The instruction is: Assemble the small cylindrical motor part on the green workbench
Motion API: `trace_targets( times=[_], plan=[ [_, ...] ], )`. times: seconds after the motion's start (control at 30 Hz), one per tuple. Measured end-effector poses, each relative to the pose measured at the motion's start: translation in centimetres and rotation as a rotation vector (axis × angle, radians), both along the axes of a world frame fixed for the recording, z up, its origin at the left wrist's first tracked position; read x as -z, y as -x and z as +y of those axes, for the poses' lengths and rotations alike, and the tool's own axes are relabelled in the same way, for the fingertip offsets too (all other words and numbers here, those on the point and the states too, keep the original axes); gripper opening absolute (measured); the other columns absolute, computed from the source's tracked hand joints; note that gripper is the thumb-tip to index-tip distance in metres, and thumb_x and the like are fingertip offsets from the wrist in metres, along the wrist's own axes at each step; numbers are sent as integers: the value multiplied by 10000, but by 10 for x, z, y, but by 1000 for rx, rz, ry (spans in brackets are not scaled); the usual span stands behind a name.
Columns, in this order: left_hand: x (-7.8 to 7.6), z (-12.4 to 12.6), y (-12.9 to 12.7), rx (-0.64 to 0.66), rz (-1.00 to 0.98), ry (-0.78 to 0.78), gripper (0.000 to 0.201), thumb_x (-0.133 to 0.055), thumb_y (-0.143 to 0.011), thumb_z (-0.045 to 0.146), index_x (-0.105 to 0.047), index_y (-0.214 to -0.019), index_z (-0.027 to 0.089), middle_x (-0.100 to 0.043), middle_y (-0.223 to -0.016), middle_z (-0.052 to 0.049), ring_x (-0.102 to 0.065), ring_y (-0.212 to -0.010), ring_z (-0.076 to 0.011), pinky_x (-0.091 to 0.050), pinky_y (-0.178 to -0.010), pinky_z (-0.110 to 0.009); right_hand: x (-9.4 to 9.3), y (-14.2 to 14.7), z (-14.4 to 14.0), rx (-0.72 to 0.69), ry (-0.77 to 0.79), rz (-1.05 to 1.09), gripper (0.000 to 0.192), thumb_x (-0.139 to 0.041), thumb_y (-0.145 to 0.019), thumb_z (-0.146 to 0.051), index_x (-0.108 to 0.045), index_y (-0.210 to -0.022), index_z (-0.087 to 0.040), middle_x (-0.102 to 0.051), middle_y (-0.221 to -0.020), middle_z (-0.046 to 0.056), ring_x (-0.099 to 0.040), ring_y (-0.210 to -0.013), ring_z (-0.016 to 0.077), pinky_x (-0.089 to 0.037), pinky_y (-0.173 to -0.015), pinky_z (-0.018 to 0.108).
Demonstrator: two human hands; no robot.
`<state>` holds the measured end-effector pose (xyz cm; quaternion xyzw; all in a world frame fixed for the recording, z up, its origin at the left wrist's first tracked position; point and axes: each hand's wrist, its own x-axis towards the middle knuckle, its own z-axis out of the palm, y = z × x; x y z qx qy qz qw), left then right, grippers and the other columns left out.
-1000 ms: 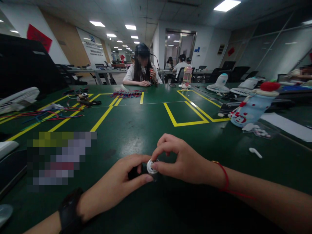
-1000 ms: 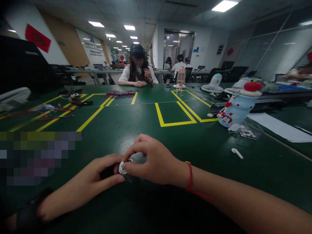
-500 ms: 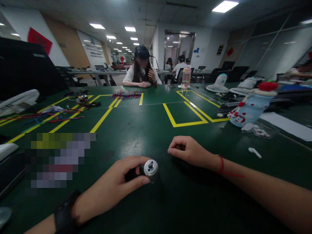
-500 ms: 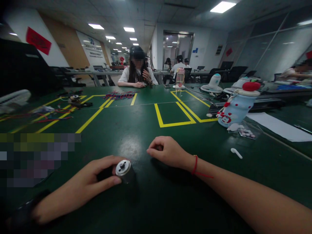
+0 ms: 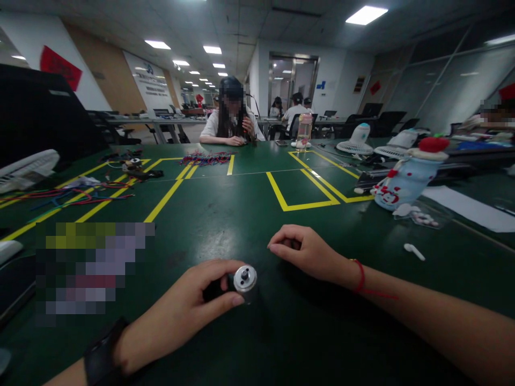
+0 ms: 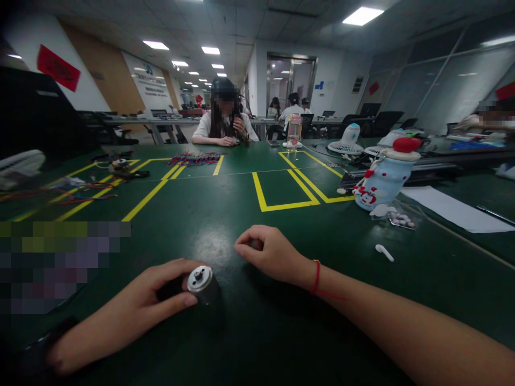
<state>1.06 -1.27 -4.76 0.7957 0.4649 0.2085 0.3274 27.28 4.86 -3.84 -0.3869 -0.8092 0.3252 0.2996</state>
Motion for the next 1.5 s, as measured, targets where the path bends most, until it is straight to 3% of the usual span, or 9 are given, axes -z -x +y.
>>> trace_targets(
  times=[0.17, 0.3, 0.4, 0.6, 0.8, 0.9, 1.17, 1.37, 1.5],
  plan=[
    [7, 1, 6, -7, 3, -52, 352, -621, -895, 348, -575, -1244, 331, -661, -1137, -4, -615, -970, -230, -512, -821, -338, -9, 32, -24, -140, -116, 89, 175, -708, -800, -309, -717, -932, -195, -573, -932, 26, -540, -787, 124, -452, -691, 255],
    [11, 2, 6, -1, 8, -59, 356, -620, -894, 374, -570, -1244, 327, -659, -1086, 0, -600, -980, -236, -504, -812, -335, -14, 44, -28, -112, -161, 161, 91, -703, -811, -280, -724, -847, -198, -548, -906, 14, -541, -801, 119, -452, -699, 249],
    [8, 2, 4, 11, 2, -22, 339, -602, -911, 375, -566, -1244, 319, -653, -1082, 2, -599, -957, -223, -497, -824, -339, -18, 34, -22, -85, -139, 193, 114, -693, -826, -289, -719, -855, -182, -568, -898, 20, -539, -784, 118, -444, -659, 241],
    [-2, 3, 5, 26, -5, 21, 313, -604, -919, 361, -567, -1228, 327, -640, -1150, 5, -593, -984, -219, -485, -858, -347, -11, 5, -5, -335, -74, -94, 164, -721, -807, -312, -762, -919, -199, -577, -1002, 44, -565, -918, 144, -457, -832, 289],
    [13, 14, 1, 26, 0, 8, 313, -605, -918, 355, -562, -1227, 337, -628, -1185, -3, -591, -1024, -233, -482, -886, -367, 6, -7, 9, -396, -98, -200, 176, -746, -772, -311, -772, -925, -227, -573, -1075, 49, -555, -973, 172, -432, -885, 331],
    [17, 18, -1, 29, 4, 20, 324, -596, -925, 359, -550, -1245, 338, -621, -1194, -10, -592, -1029, -236, -480, -901, -383, 6, -13, 17, -349, 18, -52, 213, -719, -792, -323, -758, -957, -193, -578, -1045, 58, -564, -919, 163, -449, -818, 308],
    [17, 16, 3, 29, -23, 37, 333, -599, -925, 367, -544, -1254, 354, -611, -1222, -3, -580, -1056, -232, -471, -927, -392, 21, -11, 37, 91, 500, 494, 185, -678, -782, -325, -689, -789, -140, -563, -685, 0, -457, -582, 90, -328, -534, 234],
    [18, 15, 1, 29, -16, 39, 320, -592, -927, 380, -556, -1242, 336, -625, -1181, -12, -594, -1024, -232, -480, -908, -396, 24, -13, 44, 113, 507, 522, 238, -585, -832, -374, -643, -837, -143, -571, -753, 22, -488, -604, 93, -372, -561, 243],
    [16, 15, 0, 22, -5, 32, 326, -600, -921, 388, -550, -1241, 347, -617, -1204, -1, -584, -1042, -232, -475, -910, -380, 10, -18, 36, -24, 467, 335, 202, -662, -802, -340, -696, -785, -142, -574, -697, 5, -484, -588, 97, -364, -558, 243]
  ],
)
